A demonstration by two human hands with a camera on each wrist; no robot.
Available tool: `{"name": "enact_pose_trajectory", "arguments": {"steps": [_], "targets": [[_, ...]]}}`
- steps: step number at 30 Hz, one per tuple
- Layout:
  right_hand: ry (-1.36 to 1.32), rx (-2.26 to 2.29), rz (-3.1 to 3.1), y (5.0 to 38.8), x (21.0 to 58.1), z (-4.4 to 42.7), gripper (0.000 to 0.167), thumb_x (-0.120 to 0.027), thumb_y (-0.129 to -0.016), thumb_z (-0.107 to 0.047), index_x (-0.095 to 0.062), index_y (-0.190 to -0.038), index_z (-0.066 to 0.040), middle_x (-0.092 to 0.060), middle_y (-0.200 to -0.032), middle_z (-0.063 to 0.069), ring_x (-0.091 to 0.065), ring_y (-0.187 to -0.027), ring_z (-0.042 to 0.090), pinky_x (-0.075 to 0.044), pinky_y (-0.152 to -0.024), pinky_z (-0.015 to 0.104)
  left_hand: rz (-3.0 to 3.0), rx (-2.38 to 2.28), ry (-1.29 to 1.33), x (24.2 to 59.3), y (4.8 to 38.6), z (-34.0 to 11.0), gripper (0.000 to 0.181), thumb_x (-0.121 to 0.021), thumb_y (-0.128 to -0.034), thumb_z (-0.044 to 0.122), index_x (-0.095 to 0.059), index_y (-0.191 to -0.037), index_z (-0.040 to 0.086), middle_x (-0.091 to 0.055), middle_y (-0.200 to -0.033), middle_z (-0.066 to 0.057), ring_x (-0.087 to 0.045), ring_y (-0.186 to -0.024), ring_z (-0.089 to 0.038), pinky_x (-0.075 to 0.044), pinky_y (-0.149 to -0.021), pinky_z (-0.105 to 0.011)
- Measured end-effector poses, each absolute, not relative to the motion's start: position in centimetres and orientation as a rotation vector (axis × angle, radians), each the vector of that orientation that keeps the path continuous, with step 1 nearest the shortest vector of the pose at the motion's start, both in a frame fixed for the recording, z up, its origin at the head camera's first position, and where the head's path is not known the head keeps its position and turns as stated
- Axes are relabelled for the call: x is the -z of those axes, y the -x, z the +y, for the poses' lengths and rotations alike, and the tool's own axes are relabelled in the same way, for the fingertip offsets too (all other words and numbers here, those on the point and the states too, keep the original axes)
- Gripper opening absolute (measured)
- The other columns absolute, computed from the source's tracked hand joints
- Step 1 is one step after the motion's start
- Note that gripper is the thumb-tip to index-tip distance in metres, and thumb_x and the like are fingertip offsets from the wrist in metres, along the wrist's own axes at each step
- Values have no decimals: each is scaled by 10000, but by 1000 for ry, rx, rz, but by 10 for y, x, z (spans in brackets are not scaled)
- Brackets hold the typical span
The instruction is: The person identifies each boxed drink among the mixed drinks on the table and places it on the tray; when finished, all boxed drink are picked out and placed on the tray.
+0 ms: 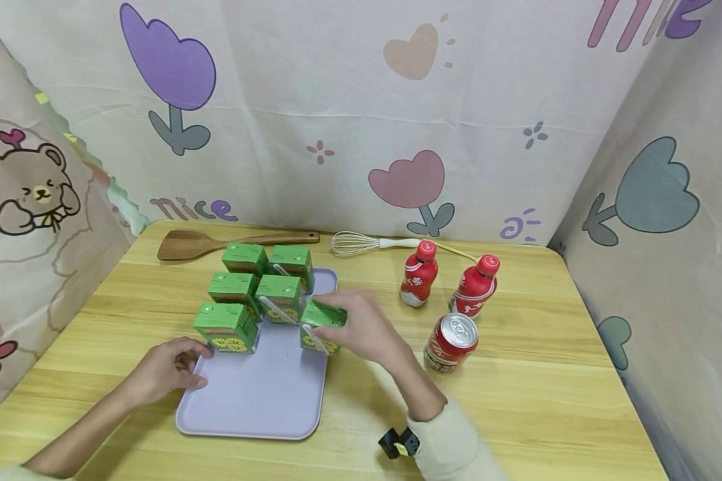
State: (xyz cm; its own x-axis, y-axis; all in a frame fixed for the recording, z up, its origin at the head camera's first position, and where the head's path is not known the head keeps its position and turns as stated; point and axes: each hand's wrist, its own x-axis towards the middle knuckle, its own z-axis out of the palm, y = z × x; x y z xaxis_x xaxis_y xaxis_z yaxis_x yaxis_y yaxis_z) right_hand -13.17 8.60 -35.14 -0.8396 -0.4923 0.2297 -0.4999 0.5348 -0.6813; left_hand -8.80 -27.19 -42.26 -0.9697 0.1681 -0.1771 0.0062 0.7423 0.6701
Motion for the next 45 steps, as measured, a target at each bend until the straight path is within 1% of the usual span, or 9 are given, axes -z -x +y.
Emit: {"name": "enact_pose_trajectory", "arguments": {"steps": [3,5,11,16,21,26,31,40,45], "targets": [[-959,-1249,-2706,133,355,76,456,-784,-767,-207,-661,-1193,-101,-690,-1135,53,-614,-914,134,-490,-736,215,2721,-1031,-141,423,88,-272,374,-815,-659,38,-651,-995,35,-565,-823,-45,-501,-717,-113,-451,-561,-209],[-993,-1272,-2693,135,358,69,453,-786,-765,-200,-663,-1187,-93,-693,-1131,51,-619,-919,136,-497,-737,208,2717,-1032,-138,423,89,-272,376,-814,-659,37,-651,-998,34,-564,-820,-46,-501,-718,-119,-452,-560,-210],[-1069,-1254,-2704,137,365,51,446,-790,-765,-210,-669,-1175,-83,-698,-1122,51,-643,-1026,155,-520,-862,265,2711,-1033,-135,423,88,-272,375,-811,-664,36,-649,-1002,33,-561,-816,-46,-500,-719,-118,-453,-558,-210],[-1108,-1242,-2713,137,368,39,451,-783,-774,-207,-660,-1188,-78,-697,-1126,49,-642,-1042,163,-513,-900,296,2711,-1036,-140,423,87,-273,373,-811,-667,37,-650,-1003,34,-561,-820,-45,-500,-721,-117,-453,-562,-210],[-1149,-1224,-2719,136,367,27,454,-773,-787,-213,-649,-1202,-76,-682,-1168,42,-625,-1101,167,-488,-955,282,2716,-1019,-143,422,86,-274,377,-812,-669,47,-650,-1009,38,-557,-810,-38,-495,-715,-108,-449,-560,-209],[-1198,-1139,-2735,136,366,14,458,-750,-813,-212,-627,-1229,-67,-659,-1206,75,-607,-1141,199,-470,-989,296,2721,-1014,-145,419,85,-274,377,-811,-666,45,-651,-1007,36,-554,-802,-39,-491,-705,-103,-446,-557,-208],[-1180,-1051,-2796,134,364,5,463,-730,-833,-233,-611,-1252,-74,-636,-1246,85,-590,-1174,213,-450,-1022,338,2718,-1021,-144,420,85,-274,377,-812,-665,48,-652,-1006,39,-557,-808,-38,-495,-709,-101,-450,-562,-208],[-1114,-1076,-2782,136,370,-2,463,-717,-845,-226,-597,-1263,-66,-626,-1263,77,-581,-1190,211,-457,-1013,302,2712,-1028,-138,420,85,-272,388,-811,-660,40,-649,-1012,35,-555,-805,-44,-494,-705,-107,-452,-555,-208],[-1089,-1058,-2754,134,372,-1,494,-723,-834,-247,-585,-1277,-74,-602,-1299,66,-553,-1226,210,-434,-1041,315,2705,-1014,-163,420,87,-272,373,-803,-672,37,-646,-1011,34,-560,-819,-40,-498,-709,-103,-459,-558,-205]]}}
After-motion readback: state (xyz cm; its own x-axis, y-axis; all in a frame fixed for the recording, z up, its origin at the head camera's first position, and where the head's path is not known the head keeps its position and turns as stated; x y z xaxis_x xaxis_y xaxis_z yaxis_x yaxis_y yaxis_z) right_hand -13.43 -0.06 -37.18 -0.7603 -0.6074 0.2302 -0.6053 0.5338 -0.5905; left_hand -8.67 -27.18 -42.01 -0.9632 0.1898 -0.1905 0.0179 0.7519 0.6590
